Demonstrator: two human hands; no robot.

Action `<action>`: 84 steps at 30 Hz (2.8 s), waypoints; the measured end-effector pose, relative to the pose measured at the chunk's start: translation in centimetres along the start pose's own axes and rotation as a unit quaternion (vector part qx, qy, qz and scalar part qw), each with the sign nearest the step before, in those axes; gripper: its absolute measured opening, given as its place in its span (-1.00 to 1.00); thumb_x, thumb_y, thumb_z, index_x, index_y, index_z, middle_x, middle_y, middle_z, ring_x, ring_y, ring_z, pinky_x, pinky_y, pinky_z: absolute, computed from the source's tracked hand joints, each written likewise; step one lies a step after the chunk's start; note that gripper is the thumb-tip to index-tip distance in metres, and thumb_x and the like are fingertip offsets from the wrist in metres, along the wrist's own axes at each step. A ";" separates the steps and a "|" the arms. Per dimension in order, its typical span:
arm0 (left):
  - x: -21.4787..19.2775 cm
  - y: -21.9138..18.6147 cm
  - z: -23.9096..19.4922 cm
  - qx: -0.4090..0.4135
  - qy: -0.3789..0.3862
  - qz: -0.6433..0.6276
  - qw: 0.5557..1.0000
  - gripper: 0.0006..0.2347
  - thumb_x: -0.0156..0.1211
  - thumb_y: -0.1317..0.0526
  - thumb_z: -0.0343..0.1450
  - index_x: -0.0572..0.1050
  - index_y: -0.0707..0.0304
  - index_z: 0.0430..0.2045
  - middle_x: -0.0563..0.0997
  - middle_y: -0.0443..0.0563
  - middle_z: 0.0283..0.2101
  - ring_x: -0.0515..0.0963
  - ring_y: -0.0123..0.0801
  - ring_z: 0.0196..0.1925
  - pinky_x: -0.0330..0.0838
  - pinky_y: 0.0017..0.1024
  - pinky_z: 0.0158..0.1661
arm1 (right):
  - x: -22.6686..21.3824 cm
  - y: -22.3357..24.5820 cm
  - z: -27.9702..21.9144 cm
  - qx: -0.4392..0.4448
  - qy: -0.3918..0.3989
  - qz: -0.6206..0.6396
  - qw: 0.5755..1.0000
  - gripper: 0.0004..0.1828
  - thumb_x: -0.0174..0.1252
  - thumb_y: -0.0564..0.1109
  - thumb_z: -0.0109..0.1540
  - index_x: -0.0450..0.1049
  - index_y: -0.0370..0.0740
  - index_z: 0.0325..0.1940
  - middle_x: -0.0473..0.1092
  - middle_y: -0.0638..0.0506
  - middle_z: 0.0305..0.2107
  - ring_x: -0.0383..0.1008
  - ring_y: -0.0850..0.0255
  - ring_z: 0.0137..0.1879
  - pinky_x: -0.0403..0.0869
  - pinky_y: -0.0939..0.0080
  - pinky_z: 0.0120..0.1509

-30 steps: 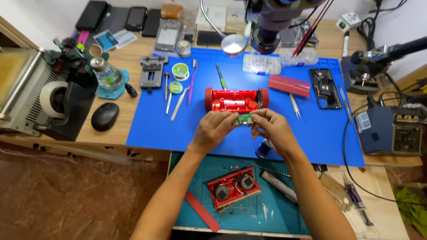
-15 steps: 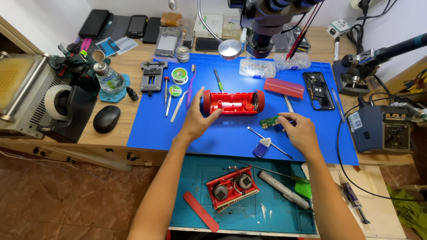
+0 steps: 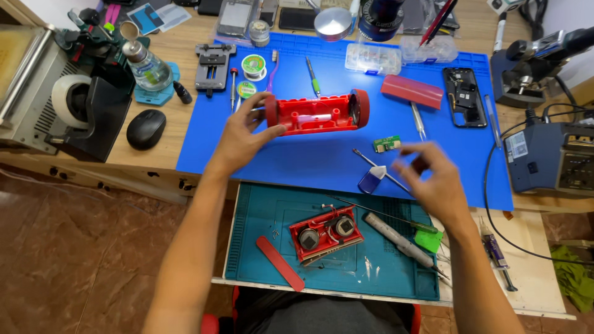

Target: The person disassembles a red portable speaker by prying open the casing and removing the internal components. They use a flathead screwdriver to separate the plastic shell, then remove the speaker drivers and circuit board, placing them on the workbench.

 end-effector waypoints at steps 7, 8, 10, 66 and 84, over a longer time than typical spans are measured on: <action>-6.4 -5.3 -4.9 0.037 -0.021 -0.004 0.999 -0.33 0.56 0.39 0.28 0.34 0.36 0.31 0.48 0.21 0.16 0.59 -0.17 0.17 0.53 -0.23 0.23 | 10.8 6.0 -9.6 -0.276 0.342 -0.280 0.853 0.20 0.58 0.18 0.01 0.09 0.05 0.62 0.14 -0.09 0.47 -0.11 -0.14 0.65 -0.15 -0.23 0.67; -7.0 -6.3 -5.8 0.044 -0.025 -0.003 0.999 -0.34 0.53 0.42 0.28 0.32 0.43 0.30 0.47 0.25 0.18 0.59 -0.12 0.18 0.54 -0.21 0.23 | 11.5 5.6 -10.0 -0.296 0.325 -0.322 0.838 0.22 0.56 0.14 0.01 0.05 0.06 0.63 0.16 -0.09 0.45 -0.11 -0.18 0.65 -0.17 -0.26 0.68; -8.2 -7.6 -7.2 0.052 -0.032 0.001 0.998 -0.35 0.50 0.45 0.29 0.31 0.49 0.30 0.46 0.30 0.19 0.60 -0.08 0.19 0.55 -0.19 0.24 | 12.6 5.1 -10.1 -0.319 0.306 -0.362 0.821 0.23 0.55 0.10 0.00 0.02 0.08 0.64 0.18 -0.10 0.42 -0.11 -0.23 0.64 -0.19 -0.29 0.70; -12.3 1.7 -13.2 0.047 -0.395 0.342 0.851 -0.31 0.61 0.07 0.24 0.37 0.41 0.18 0.47 0.37 0.12 0.54 0.32 0.19 0.42 0.11 0.20 | 18.6 18.7 3.1 -0.096 0.229 -0.168 0.954 0.02 0.29 0.50 0.05 0.44 -0.28 0.33 0.52 -0.13 -0.07 0.50 0.02 0.12 0.44 0.01 0.30; -16.9 1.7 -13.1 -0.023 -0.362 0.334 0.870 -0.28 0.59 -0.07 0.25 0.41 0.33 0.23 0.48 0.30 0.10 0.55 0.19 0.18 0.41 0.04 0.22 | 21.1 19.7 4.1 -0.039 0.255 -0.167 0.952 0.01 0.25 0.51 0.10 0.42 -0.28 0.37 0.53 -0.16 -0.02 0.51 0.04 0.17 0.45 0.04 0.30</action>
Point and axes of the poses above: each hand's wrist, its own z-axis towards the middle knuckle, its own x-axis out of the palm, y = z × x, the point moved 6 cm from there along z, towards the middle knuckle
